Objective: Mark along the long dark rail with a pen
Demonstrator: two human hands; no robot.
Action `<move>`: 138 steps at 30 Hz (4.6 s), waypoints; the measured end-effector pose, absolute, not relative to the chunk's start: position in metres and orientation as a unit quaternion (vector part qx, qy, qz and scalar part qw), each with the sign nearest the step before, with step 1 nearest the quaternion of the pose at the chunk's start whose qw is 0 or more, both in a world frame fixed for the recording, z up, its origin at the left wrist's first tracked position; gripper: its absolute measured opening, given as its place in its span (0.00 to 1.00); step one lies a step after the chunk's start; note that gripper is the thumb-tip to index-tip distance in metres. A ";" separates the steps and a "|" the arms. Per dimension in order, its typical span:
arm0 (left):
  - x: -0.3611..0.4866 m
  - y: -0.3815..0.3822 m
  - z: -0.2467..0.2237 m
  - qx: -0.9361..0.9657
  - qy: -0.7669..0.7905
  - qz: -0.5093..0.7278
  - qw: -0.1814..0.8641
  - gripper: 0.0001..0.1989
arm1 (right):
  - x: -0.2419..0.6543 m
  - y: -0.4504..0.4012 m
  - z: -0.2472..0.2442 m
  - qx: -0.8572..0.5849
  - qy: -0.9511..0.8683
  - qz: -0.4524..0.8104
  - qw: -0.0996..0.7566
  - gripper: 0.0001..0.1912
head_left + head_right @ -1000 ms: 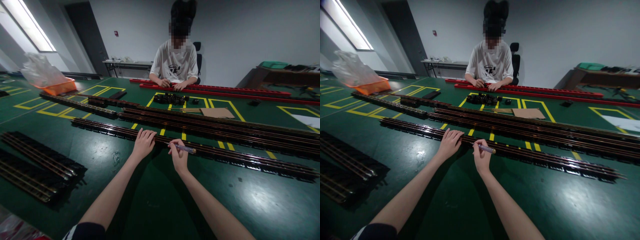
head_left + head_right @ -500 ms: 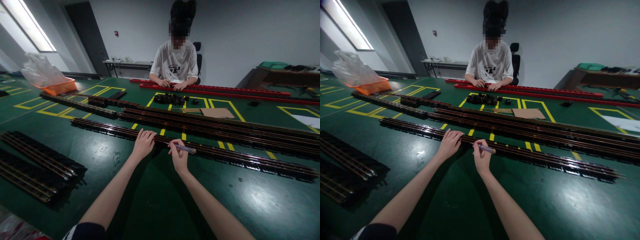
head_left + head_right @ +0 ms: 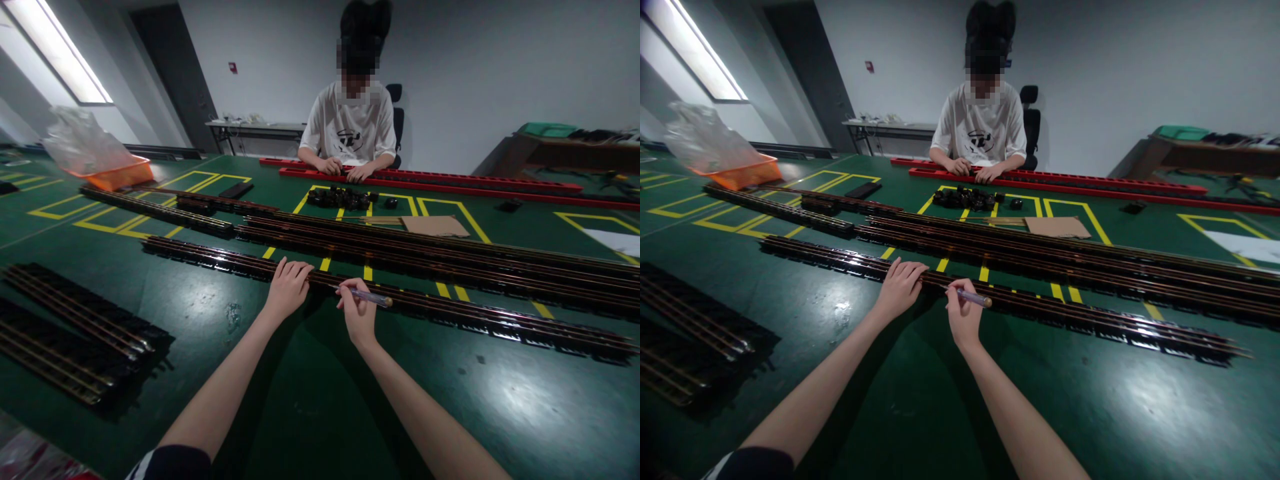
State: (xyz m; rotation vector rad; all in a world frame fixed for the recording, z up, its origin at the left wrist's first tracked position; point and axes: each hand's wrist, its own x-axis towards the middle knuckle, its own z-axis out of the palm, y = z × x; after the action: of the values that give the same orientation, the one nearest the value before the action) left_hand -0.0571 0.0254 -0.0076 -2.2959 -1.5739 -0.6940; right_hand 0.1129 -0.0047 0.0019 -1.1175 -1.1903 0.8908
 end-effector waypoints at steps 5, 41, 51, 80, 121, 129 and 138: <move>-0.057 0.024 -0.007 -0.793 -0.541 -0.242 0.141 0.18 | 0.113 -0.005 0.002 -0.480 -0.514 0.385 0.598 0.08; -0.064 0.030 -0.014 -0.789 -0.545 -0.262 0.109 0.24 | 0.114 -0.006 0.000 -0.480 -0.531 0.350 0.605 0.07; -0.065 0.030 -0.014 -0.790 -0.539 -0.268 0.118 0.23 | 0.115 -0.006 0.002 -0.499 -0.507 0.329 0.621 0.06; -0.063 0.029 -0.009 -0.791 -0.558 -0.232 0.093 0.21 | 0.141 -0.005 0.002 -0.452 -0.616 0.405 0.502 0.07; -0.057 0.026 -0.009 -0.786 -0.559 -0.232 0.127 0.16 | 0.144 -0.009 0.002 -0.450 -0.575 0.398 0.556 0.09; -0.054 0.024 -0.005 -0.788 -0.552 -0.235 0.138 0.15 | 0.144 -0.009 0.002 -0.455 -0.565 0.401 0.559 0.08; -0.056 0.023 -0.005 -0.790 -0.549 -0.237 0.132 0.17 | 0.143 -0.008 0.000 -0.454 -0.569 0.393 0.562 0.08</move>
State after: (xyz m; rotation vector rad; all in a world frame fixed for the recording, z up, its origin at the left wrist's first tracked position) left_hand -0.0557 0.0232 -0.0052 -2.2942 -1.5942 -0.6868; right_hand 0.1430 -0.0083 0.0004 -1.0695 -1.3392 0.9243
